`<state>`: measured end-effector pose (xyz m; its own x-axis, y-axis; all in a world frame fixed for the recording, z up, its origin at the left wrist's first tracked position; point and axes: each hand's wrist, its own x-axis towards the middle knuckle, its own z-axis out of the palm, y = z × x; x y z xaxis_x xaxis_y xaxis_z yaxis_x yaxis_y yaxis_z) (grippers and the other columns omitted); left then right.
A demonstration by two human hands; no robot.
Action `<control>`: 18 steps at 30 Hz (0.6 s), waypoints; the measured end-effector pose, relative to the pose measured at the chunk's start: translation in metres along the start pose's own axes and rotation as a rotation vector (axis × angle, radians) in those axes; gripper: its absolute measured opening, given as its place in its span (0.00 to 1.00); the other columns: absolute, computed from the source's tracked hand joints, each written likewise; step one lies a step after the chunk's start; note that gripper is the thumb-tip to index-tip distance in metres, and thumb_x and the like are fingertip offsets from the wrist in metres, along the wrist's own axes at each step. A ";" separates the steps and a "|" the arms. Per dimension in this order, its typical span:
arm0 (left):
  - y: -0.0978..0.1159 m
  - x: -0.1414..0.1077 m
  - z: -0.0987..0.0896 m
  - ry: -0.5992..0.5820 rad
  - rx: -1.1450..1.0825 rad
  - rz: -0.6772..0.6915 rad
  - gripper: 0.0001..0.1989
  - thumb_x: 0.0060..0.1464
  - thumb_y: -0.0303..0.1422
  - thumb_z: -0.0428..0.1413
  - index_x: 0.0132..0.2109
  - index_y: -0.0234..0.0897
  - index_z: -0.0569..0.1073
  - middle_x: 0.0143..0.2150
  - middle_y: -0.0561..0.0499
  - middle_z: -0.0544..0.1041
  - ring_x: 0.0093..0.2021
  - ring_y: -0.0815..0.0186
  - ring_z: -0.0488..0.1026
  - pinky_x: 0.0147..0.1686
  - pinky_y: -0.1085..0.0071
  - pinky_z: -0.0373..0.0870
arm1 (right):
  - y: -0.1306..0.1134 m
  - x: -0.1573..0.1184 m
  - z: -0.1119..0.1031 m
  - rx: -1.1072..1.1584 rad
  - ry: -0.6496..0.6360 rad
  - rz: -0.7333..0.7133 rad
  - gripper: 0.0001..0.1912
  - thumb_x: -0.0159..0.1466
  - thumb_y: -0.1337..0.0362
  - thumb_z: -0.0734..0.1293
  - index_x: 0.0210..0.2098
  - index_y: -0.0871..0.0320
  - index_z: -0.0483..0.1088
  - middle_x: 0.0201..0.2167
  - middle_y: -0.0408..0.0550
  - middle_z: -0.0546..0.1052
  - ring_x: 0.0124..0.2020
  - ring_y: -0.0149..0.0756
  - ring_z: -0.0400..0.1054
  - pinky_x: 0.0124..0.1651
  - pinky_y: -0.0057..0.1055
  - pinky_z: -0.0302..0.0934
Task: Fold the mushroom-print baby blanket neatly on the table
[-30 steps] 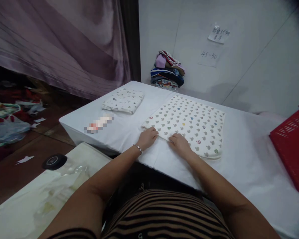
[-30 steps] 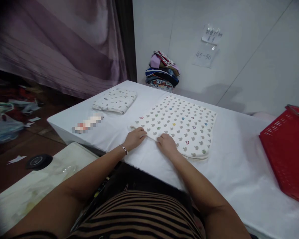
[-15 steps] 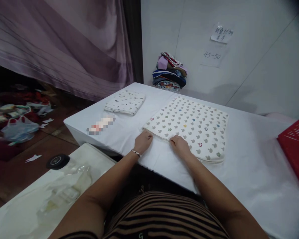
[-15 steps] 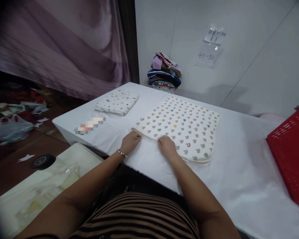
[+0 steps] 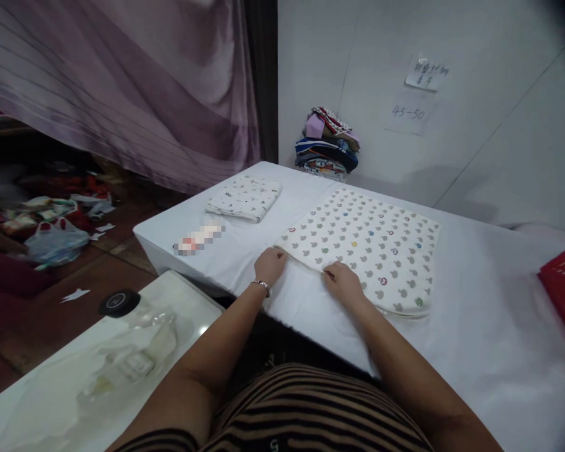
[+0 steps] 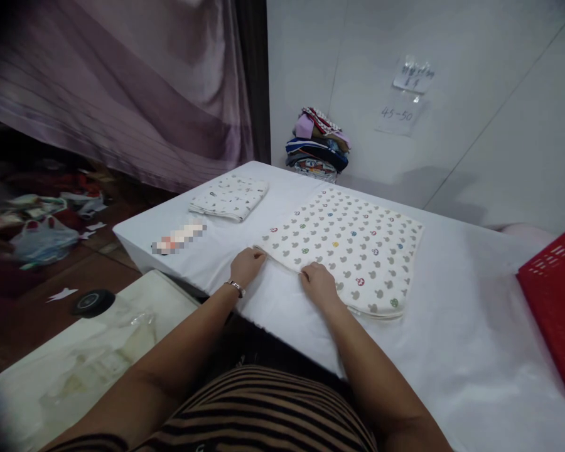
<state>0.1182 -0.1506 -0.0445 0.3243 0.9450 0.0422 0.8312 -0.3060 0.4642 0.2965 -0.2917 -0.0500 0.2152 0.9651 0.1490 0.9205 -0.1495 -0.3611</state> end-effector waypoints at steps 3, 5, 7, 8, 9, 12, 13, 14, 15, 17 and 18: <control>0.000 0.003 0.000 -0.032 -0.042 -0.071 0.14 0.52 0.38 0.49 0.35 0.43 0.78 0.37 0.50 0.79 0.38 0.63 0.72 0.31 0.72 0.62 | -0.001 -0.002 0.000 -0.036 0.000 -0.024 0.12 0.65 0.61 0.58 0.41 0.53 0.72 0.36 0.46 0.72 0.42 0.36 0.64 0.39 0.28 0.56; 0.000 0.006 -0.001 -0.027 -0.105 -0.112 0.14 0.51 0.39 0.49 0.36 0.43 0.79 0.39 0.50 0.80 0.39 0.63 0.73 0.32 0.72 0.62 | -0.002 -0.003 0.001 -0.067 0.000 -0.049 0.13 0.65 0.60 0.58 0.44 0.52 0.71 0.37 0.46 0.72 0.42 0.36 0.63 0.39 0.29 0.56; -0.001 0.009 -0.003 -0.024 -0.160 -0.138 0.14 0.51 0.38 0.50 0.37 0.43 0.79 0.39 0.49 0.80 0.38 0.63 0.73 0.34 0.72 0.63 | -0.003 -0.004 0.001 -0.105 -0.001 -0.069 0.13 0.65 0.61 0.58 0.46 0.51 0.71 0.38 0.47 0.71 0.43 0.37 0.63 0.40 0.29 0.56; -0.001 0.011 -0.004 -0.029 -0.179 -0.144 0.13 0.51 0.38 0.50 0.36 0.42 0.79 0.38 0.49 0.80 0.38 0.63 0.73 0.34 0.71 0.63 | -0.004 -0.004 0.002 -0.123 -0.003 -0.072 0.13 0.65 0.61 0.59 0.46 0.51 0.71 0.38 0.48 0.71 0.43 0.38 0.63 0.40 0.30 0.56; -0.002 0.013 -0.004 -0.037 -0.192 -0.146 0.13 0.50 0.38 0.50 0.35 0.41 0.79 0.37 0.48 0.80 0.37 0.63 0.73 0.34 0.71 0.64 | -0.005 -0.005 0.002 -0.138 -0.005 -0.071 0.13 0.65 0.62 0.59 0.46 0.51 0.71 0.39 0.48 0.71 0.43 0.38 0.63 0.40 0.30 0.56; -0.003 0.018 -0.003 -0.073 -0.237 -0.142 0.13 0.50 0.38 0.52 0.33 0.38 0.79 0.35 0.47 0.80 0.37 0.63 0.74 0.34 0.71 0.65 | -0.007 -0.005 0.001 -0.152 -0.007 -0.059 0.13 0.65 0.62 0.59 0.45 0.51 0.71 0.39 0.49 0.71 0.43 0.38 0.62 0.41 0.30 0.57; -0.003 0.019 -0.002 -0.085 -0.257 -0.144 0.12 0.49 0.38 0.53 0.32 0.38 0.79 0.35 0.46 0.80 0.36 0.63 0.74 0.34 0.71 0.65 | -0.007 -0.005 0.001 -0.150 -0.006 -0.055 0.13 0.65 0.62 0.59 0.45 0.52 0.72 0.39 0.48 0.71 0.43 0.38 0.63 0.42 0.30 0.57; -0.003 0.020 -0.001 -0.096 -0.278 -0.149 0.12 0.49 0.39 0.53 0.33 0.38 0.78 0.35 0.46 0.80 0.36 0.64 0.74 0.33 0.72 0.65 | -0.007 -0.005 0.001 -0.144 -0.006 -0.053 0.13 0.65 0.63 0.59 0.44 0.52 0.72 0.39 0.48 0.71 0.43 0.38 0.63 0.42 0.30 0.57; -0.003 0.020 0.000 -0.103 -0.299 -0.156 0.12 0.50 0.39 0.53 0.33 0.37 0.78 0.35 0.47 0.79 0.36 0.64 0.74 0.32 0.72 0.66 | -0.007 -0.006 0.000 -0.138 -0.006 -0.050 0.13 0.65 0.63 0.59 0.44 0.52 0.72 0.39 0.48 0.71 0.44 0.38 0.63 0.42 0.30 0.57; -0.003 0.020 0.002 -0.114 -0.333 -0.177 0.13 0.52 0.39 0.51 0.34 0.38 0.77 0.35 0.47 0.79 0.34 0.66 0.74 0.29 0.73 0.65 | -0.007 -0.006 0.000 -0.126 -0.001 -0.047 0.13 0.65 0.63 0.58 0.44 0.52 0.72 0.39 0.48 0.71 0.44 0.38 0.63 0.41 0.29 0.57; -0.002 0.019 0.002 -0.118 -0.344 -0.187 0.13 0.53 0.39 0.50 0.34 0.38 0.76 0.34 0.48 0.79 0.32 0.67 0.74 0.28 0.74 0.65 | -0.006 -0.006 0.000 -0.120 0.001 -0.049 0.13 0.65 0.63 0.58 0.44 0.52 0.72 0.38 0.48 0.71 0.44 0.38 0.63 0.41 0.29 0.57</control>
<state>0.1235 -0.1319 -0.0465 0.2478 0.9549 -0.1636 0.6880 -0.0546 0.7237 0.2893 -0.2968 -0.0484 0.1697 0.9716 0.1648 0.9623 -0.1273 -0.2404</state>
